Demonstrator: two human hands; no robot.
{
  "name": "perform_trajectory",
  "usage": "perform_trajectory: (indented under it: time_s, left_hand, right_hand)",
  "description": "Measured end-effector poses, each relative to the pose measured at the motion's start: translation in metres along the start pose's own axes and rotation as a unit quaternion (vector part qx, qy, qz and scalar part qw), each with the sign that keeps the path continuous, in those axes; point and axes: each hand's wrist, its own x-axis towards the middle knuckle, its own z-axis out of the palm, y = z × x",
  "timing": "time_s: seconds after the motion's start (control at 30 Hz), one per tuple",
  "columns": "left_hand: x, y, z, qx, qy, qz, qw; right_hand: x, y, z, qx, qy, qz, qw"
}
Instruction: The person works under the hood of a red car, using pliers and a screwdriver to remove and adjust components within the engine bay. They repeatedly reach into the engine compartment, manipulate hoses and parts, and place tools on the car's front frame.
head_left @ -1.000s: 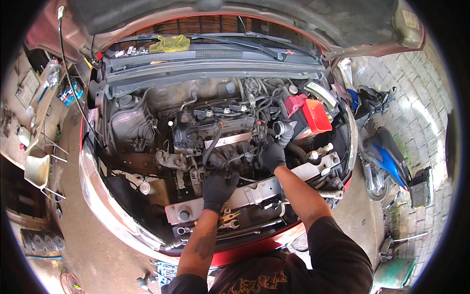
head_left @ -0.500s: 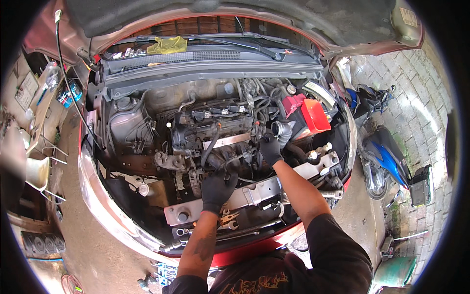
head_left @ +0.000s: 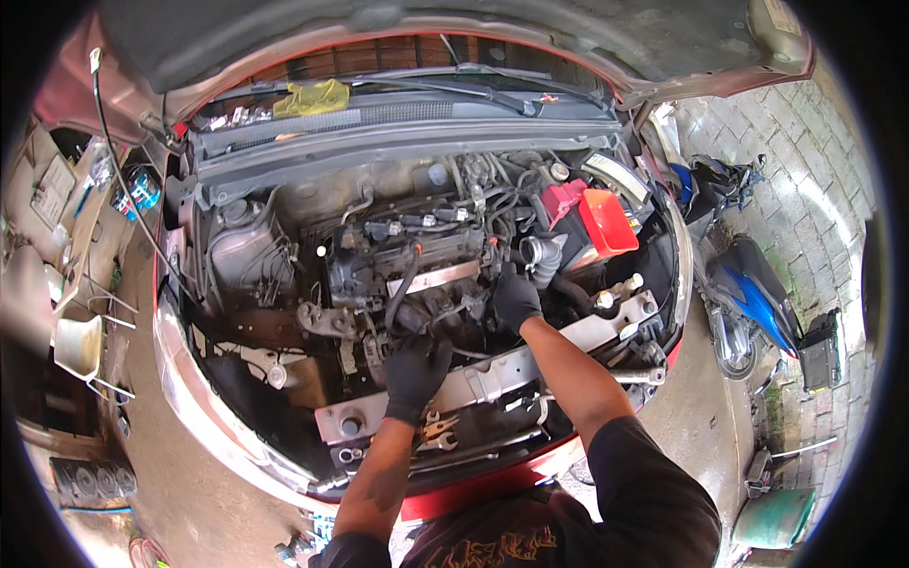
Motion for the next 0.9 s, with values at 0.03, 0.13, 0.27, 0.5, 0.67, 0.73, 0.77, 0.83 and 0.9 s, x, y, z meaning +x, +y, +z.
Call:
perform_trajectory:
  time_s: [0.03, 0.13, 0.27, 0.5, 0.67, 0.73, 0.77, 0.83, 0.9]
  left_hand:
    - [0.006, 0.006, 0.001, -0.019, 0.019, 0.019, 0.999]
    - [0.05, 0.017, -0.002, 0.0, 0.017, 0.093, 0.996]
    - [0.142, 0.019, 0.063, -0.047, -0.009, 0.164, 0.985]
    - [0.241, -0.024, 0.188, 0.197, -0.173, 0.203, 0.943]
    - [0.246, -0.063, 0.207, 0.145, -0.211, 0.189, 0.948]
    - [0.242, -0.073, 0.21, 0.097, -0.215, 0.143, 0.961]
    - [0.241, -0.08, 0.21, 0.091, -0.237, 0.124, 0.959]
    - [0.251, -0.08, 0.213, 0.067, -0.274, 0.094, 0.955]
    - [0.249, -0.078, 0.216, 0.034, -0.269, 0.084, 0.959]
  right_hand:
    - [-0.001, 0.011, 0.001, 0.033, -0.02, 0.016, 0.999]
    - [0.009, 0.009, 0.005, 0.133, -0.046, 0.023, 0.99]
    - [0.006, 0.019, 0.01, 0.212, 0.006, -0.068, 0.975]
    - [0.01, 0.07, 0.043, 0.175, 0.042, -0.218, 0.959]
    - [-0.001, -0.017, -0.04, -0.063, -0.135, 0.012, 0.989]
    - [0.003, -0.017, -0.052, 0.006, -0.167, 0.027, 0.986]
    - [0.004, -0.016, -0.056, 0.04, -0.184, 0.032, 0.982]
    - [0.007, 0.003, -0.042, 0.143, -0.175, 0.055, 0.973]
    - [0.011, 0.034, -0.017, 0.094, -0.065, -0.091, 0.989]
